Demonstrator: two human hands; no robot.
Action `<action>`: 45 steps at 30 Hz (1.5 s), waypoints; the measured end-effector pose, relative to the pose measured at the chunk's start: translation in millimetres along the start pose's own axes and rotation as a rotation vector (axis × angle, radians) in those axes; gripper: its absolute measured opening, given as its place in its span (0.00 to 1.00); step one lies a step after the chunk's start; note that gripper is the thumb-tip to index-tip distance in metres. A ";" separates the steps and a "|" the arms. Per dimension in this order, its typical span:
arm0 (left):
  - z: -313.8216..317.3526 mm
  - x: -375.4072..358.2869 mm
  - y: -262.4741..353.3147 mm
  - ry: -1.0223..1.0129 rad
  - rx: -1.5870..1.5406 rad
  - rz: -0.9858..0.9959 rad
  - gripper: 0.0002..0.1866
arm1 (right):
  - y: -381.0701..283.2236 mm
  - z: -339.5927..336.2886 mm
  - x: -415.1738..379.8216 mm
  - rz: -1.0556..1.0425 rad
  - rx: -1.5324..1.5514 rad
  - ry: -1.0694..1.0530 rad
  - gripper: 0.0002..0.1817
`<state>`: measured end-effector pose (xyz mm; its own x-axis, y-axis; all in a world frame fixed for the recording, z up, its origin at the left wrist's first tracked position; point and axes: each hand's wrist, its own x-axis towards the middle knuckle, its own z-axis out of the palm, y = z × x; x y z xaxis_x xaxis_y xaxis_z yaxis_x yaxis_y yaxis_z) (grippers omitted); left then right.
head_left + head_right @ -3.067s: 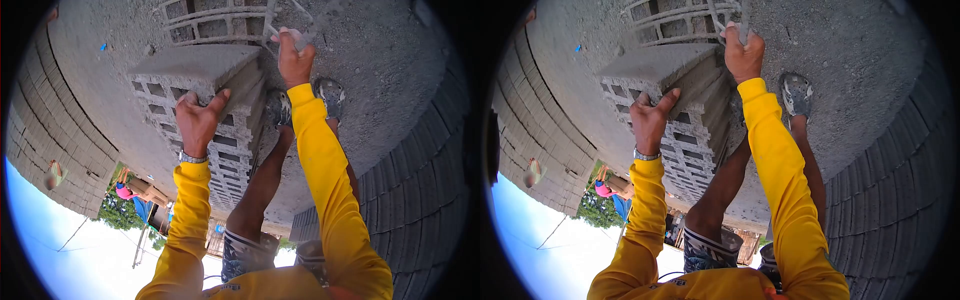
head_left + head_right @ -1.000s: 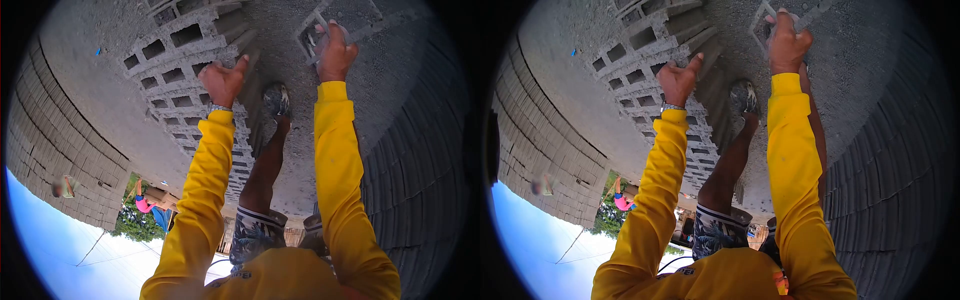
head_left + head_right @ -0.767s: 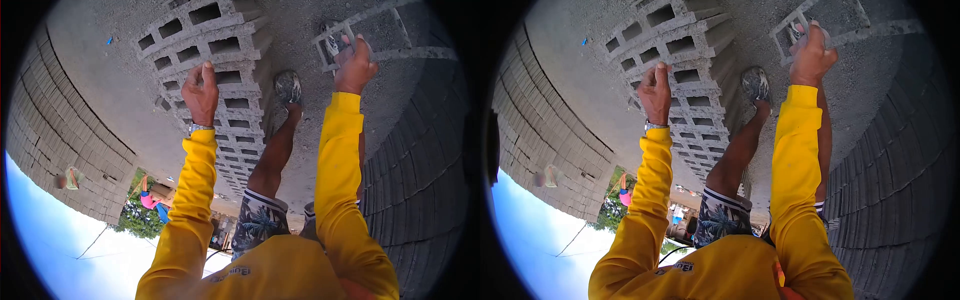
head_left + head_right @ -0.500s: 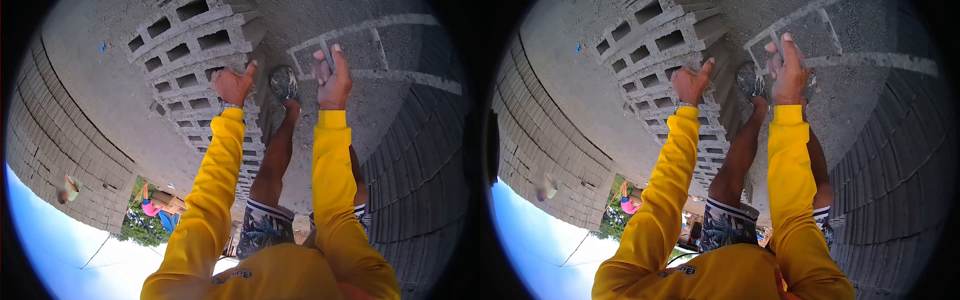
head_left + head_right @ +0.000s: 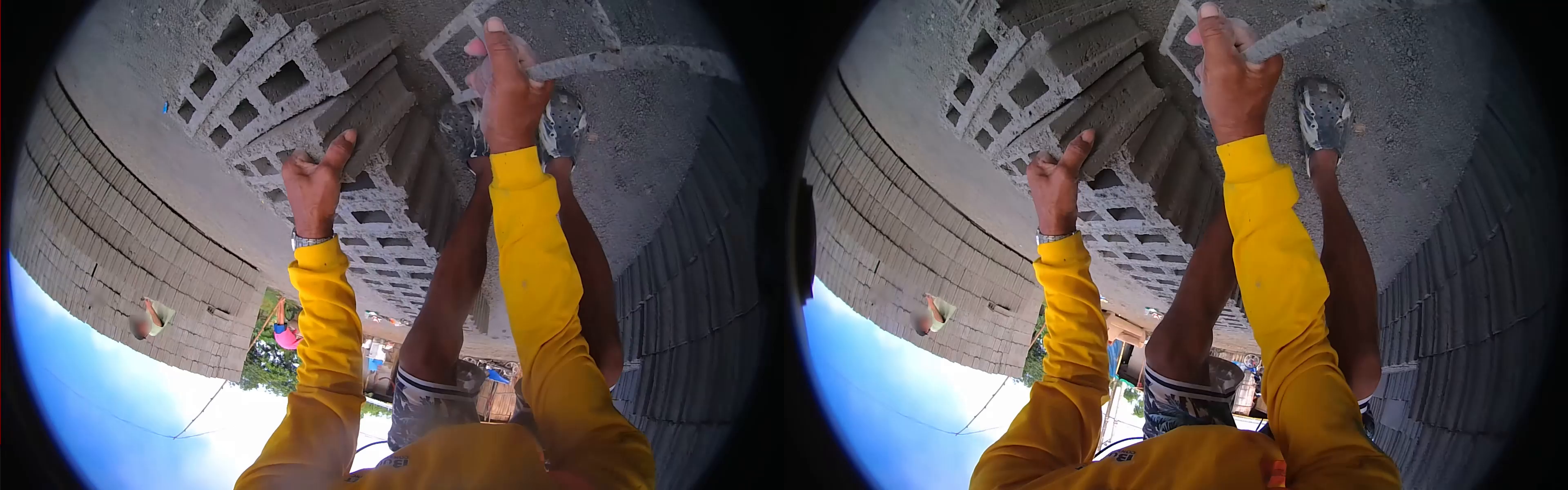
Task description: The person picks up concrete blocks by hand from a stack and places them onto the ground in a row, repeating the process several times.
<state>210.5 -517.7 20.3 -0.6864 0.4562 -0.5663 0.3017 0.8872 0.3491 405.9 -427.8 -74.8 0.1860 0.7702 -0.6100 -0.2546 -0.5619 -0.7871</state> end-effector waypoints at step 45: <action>83.0 -40.5 -79.9 0.161 0.410 -0.031 0.38 | 42.8 -94.9 -76.0 0.259 0.095 0.142 0.15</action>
<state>269.1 -601.4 -46.6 -0.7838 0.4414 -0.4369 0.4946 0.8691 -0.0093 471.0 -539.0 -70.8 0.2325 0.5511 -0.8014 -0.3971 -0.6984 -0.5955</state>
